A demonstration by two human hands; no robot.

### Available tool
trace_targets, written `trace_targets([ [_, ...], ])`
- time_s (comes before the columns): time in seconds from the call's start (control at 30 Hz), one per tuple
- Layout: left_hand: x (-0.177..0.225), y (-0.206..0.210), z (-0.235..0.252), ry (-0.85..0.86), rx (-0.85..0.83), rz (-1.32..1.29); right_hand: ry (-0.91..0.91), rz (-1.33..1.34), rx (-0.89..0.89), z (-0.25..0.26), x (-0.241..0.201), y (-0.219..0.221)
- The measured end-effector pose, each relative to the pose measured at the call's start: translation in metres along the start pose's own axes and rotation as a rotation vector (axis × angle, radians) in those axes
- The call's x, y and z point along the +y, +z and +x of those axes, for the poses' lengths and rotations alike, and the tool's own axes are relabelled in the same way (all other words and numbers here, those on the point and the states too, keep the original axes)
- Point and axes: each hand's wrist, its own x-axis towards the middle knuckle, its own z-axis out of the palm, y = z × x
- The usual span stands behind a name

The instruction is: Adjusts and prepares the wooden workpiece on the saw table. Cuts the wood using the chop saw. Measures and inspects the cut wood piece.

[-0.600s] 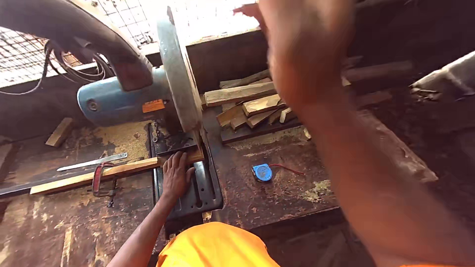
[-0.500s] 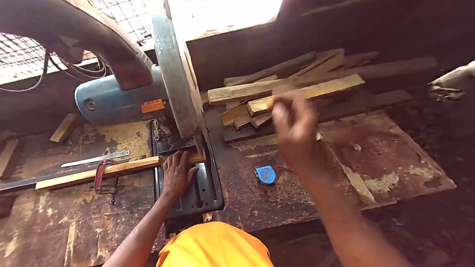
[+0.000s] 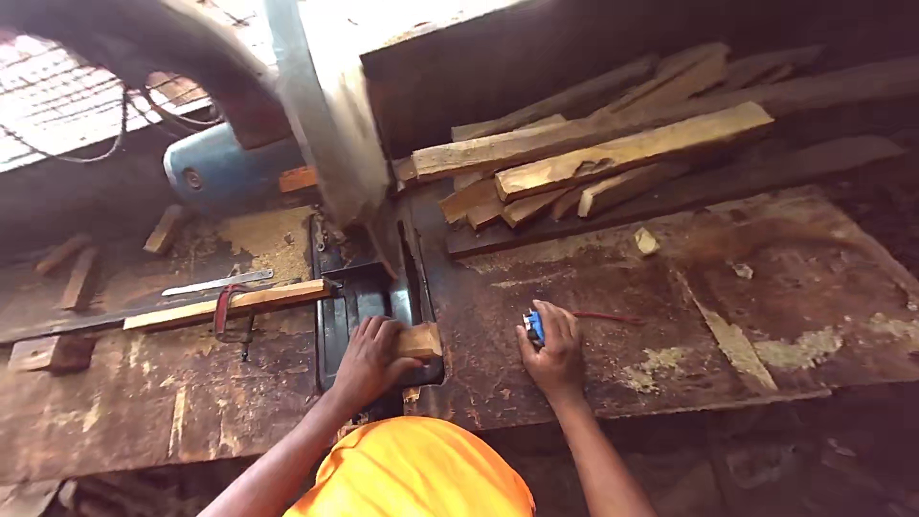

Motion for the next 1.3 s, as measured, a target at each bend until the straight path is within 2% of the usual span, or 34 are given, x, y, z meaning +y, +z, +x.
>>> trace_targets([
  [0.1,0.002,-0.008,-0.043,-0.122,0.234,-0.472,-0.022,-0.036,-0.035,-0.003,0.002,0.004],
  [0.27,-0.033,0.006,-0.093,-0.550,0.659,-1.199,-0.077,-0.076,-0.030,0.003,-0.005,0.001],
  [0.37,-0.052,0.010,-0.109,-0.766,0.784,-1.388,-0.102,-0.087,-0.036,0.001,-0.005,0.002],
  [0.47,-0.064,0.005,-0.125,-0.923,0.727,-1.287,-0.168,-0.062,-0.067,-0.006,-0.011,0.003],
  [0.53,-0.075,-0.006,-0.139,-1.050,0.488,-1.061,-0.195,0.013,-0.125,-0.019,-0.037,0.002],
  [0.6,-0.089,-0.019,-0.155,-1.136,0.194,-0.874,-0.177,0.146,-0.202,-0.041,-0.084,0.000],
  [0.63,-0.092,-0.022,-0.164,-1.143,0.113,-0.814,-0.165,0.225,-0.247,-0.054,-0.112,-0.002],
  [0.7,-0.087,-0.028,-0.179,-1.055,0.051,-0.786,-0.129,0.438,-0.423,-0.077,-0.166,-0.007],
  [0.77,-0.065,-0.030,-0.188,-0.857,0.012,-0.908,-0.125,0.567,-0.645,-0.094,-0.207,-0.008],
  [0.83,-0.036,-0.027,-0.193,-0.669,-0.053,-1.076,-0.176,0.530,-0.783,-0.105,-0.240,-0.005],
  [0.9,-0.014,-0.024,-0.193,-0.594,-0.100,-1.213,-0.243,0.460,-0.843,-0.107,-0.262,-0.001],
  [1.03,-0.008,-0.032,-0.197,-0.704,-0.027,-1.340,-0.296,0.322,-0.946,-0.096,-0.271,-0.009],
  [1.1,-0.022,-0.040,-0.200,-0.751,0.097,-1.291,-0.327,0.193,-0.952,-0.079,-0.256,-0.012],
  [1.23,-0.099,-0.031,-0.188,-0.796,0.565,-0.855,-0.348,-0.007,-0.799,-0.028,-0.205,-0.018],
  [1.3,-0.130,-0.021,-0.177,-0.795,0.647,-0.715,-0.317,-0.090,-0.731,-0.009,-0.189,-0.016],
])
